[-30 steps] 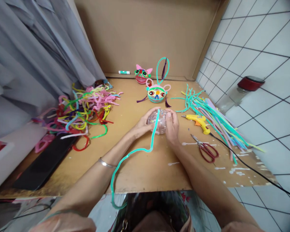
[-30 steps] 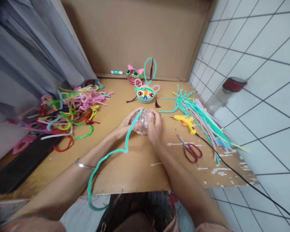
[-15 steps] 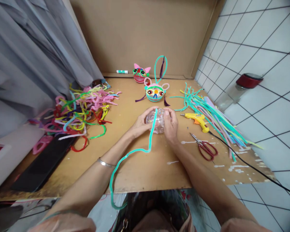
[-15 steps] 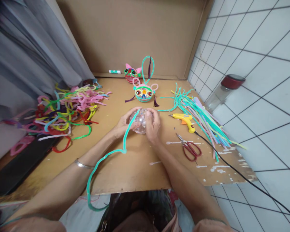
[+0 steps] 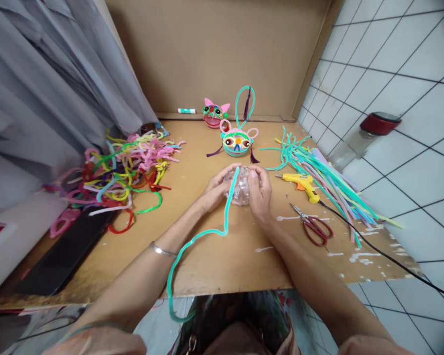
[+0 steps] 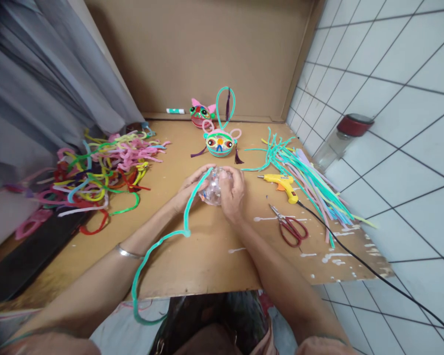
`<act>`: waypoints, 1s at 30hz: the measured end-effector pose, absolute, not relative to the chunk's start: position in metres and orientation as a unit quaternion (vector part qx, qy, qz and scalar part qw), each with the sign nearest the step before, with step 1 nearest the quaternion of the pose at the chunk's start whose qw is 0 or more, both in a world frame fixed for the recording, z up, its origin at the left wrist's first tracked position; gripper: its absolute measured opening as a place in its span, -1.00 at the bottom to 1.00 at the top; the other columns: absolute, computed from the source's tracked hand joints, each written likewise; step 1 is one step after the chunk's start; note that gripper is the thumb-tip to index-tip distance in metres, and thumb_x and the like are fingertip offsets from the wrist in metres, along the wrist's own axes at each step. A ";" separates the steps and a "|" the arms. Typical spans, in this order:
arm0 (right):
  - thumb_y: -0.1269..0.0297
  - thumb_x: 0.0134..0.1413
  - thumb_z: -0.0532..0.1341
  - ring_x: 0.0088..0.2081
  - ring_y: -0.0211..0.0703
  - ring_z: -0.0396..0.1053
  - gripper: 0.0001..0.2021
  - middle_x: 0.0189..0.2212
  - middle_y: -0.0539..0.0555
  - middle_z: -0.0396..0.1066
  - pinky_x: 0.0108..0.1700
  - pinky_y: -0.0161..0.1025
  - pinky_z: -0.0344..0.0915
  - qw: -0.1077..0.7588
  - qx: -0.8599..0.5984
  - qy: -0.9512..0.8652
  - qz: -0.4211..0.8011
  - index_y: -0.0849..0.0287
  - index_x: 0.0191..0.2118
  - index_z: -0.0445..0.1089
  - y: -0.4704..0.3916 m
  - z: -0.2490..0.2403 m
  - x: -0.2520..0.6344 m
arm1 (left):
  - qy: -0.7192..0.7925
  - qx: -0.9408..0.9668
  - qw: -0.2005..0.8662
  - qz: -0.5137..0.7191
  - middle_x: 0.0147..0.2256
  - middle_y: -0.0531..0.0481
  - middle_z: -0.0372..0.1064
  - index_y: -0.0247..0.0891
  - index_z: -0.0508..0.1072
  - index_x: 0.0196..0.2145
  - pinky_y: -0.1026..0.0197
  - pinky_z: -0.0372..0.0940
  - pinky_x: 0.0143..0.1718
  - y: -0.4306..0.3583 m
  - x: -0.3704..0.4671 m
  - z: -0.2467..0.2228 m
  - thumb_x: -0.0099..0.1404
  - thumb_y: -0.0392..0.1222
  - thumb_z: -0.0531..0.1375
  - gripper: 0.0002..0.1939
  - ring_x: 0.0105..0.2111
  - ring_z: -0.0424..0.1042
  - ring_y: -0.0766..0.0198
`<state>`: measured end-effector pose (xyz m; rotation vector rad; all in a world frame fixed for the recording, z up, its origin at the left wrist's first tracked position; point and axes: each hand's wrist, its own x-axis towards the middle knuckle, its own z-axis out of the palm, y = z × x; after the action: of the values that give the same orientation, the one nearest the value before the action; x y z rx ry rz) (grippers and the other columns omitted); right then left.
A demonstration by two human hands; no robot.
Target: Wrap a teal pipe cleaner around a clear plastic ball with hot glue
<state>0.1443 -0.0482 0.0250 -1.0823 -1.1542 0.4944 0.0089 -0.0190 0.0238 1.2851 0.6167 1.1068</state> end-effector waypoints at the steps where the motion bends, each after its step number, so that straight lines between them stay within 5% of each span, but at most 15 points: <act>1: -0.06 0.24 0.08 -0.09 -0.08 0.39 -0.67 -0.19 0.08 0.45 0.05 -0.10 0.32 0.676 -0.482 -0.512 0.222 0.09 -0.17 0.39 -0.048 0.025 0.144 | 0.269 0.558 0.620 0.482 0.07 -0.15 0.46 -0.19 0.41 0.13 0.06 0.32 0.12 -0.019 0.009 0.023 0.06 0.14 0.41 -0.27 0.08 0.45 -0.01; 30: 0.02 0.33 0.00 -0.06 -0.05 0.40 -0.67 -0.14 0.15 0.45 0.06 -0.05 0.33 0.636 -0.506 -0.573 0.107 0.10 -0.09 0.38 -0.051 0.017 0.143 | 0.307 0.629 0.477 0.531 0.10 -0.12 0.48 -0.19 0.47 0.05 0.02 0.26 0.24 -0.017 0.017 0.011 0.28 0.21 0.23 -0.47 0.14 0.43 0.03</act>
<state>0.1425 -0.0514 0.0175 -1.1548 -1.3085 0.2435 0.0169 -0.0168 0.0107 1.5376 0.7494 1.2984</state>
